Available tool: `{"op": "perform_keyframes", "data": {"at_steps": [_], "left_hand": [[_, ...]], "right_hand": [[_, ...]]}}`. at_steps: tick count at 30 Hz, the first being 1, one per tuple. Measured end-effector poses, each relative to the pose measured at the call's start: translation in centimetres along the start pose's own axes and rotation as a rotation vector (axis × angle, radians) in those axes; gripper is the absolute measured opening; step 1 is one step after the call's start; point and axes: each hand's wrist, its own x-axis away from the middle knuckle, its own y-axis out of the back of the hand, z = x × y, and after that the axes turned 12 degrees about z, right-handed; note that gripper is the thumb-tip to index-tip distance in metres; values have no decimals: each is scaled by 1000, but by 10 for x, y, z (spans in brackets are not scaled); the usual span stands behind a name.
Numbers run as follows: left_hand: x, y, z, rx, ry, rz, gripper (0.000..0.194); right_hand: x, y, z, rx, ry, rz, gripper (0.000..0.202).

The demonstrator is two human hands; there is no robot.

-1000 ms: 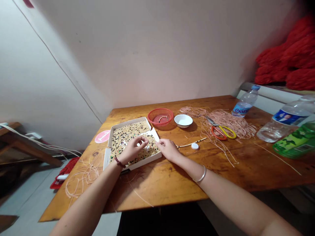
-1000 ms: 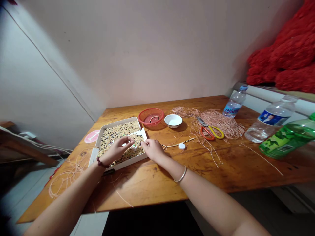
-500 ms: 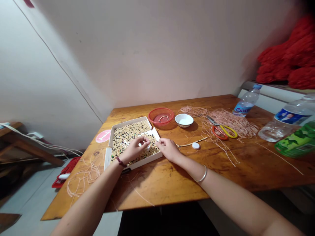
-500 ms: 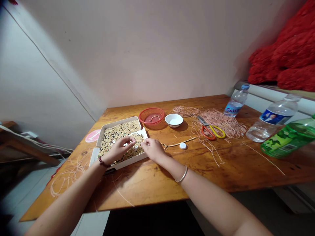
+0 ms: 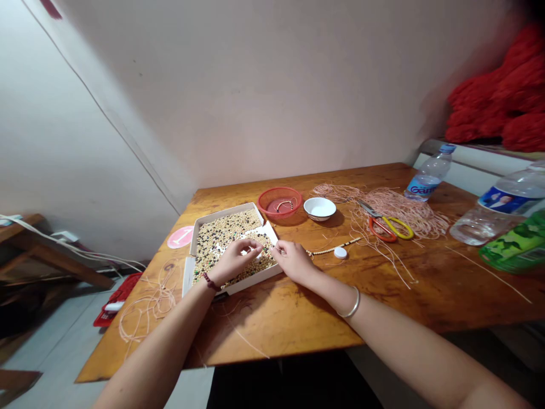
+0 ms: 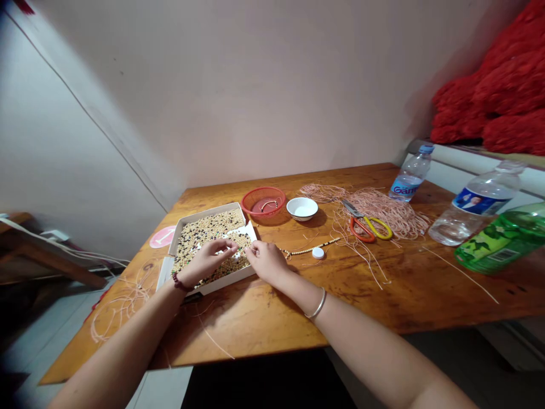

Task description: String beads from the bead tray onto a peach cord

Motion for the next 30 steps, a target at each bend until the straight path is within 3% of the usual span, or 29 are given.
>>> {"op": "perform_keyframes", "data": {"at_steps": [5, 9, 11, 17, 25, 30], "left_hand": [[0, 0, 4, -20, -25, 18, 32], [1, 2, 12, -353, 53, -221, 27], [3, 3, 16, -521, 95, -271, 26], [6, 0, 19, -599, 117, -72, 23], [6, 1, 11, -622, 252, -1, 27], [6, -2, 11, -647, 236, -28, 26]], "right_hand": [[-1, -2, -1, 2, -9, 5, 32], [0, -2, 0, 12, 7, 16, 32], [0, -1, 0, 13, 13, 13, 32], [-1, 1, 0, 4, 26, -5, 33], [-1, 5, 1, 2, 17, -25, 33], [-2, 5, -1, -4, 31, -30, 33]]}}
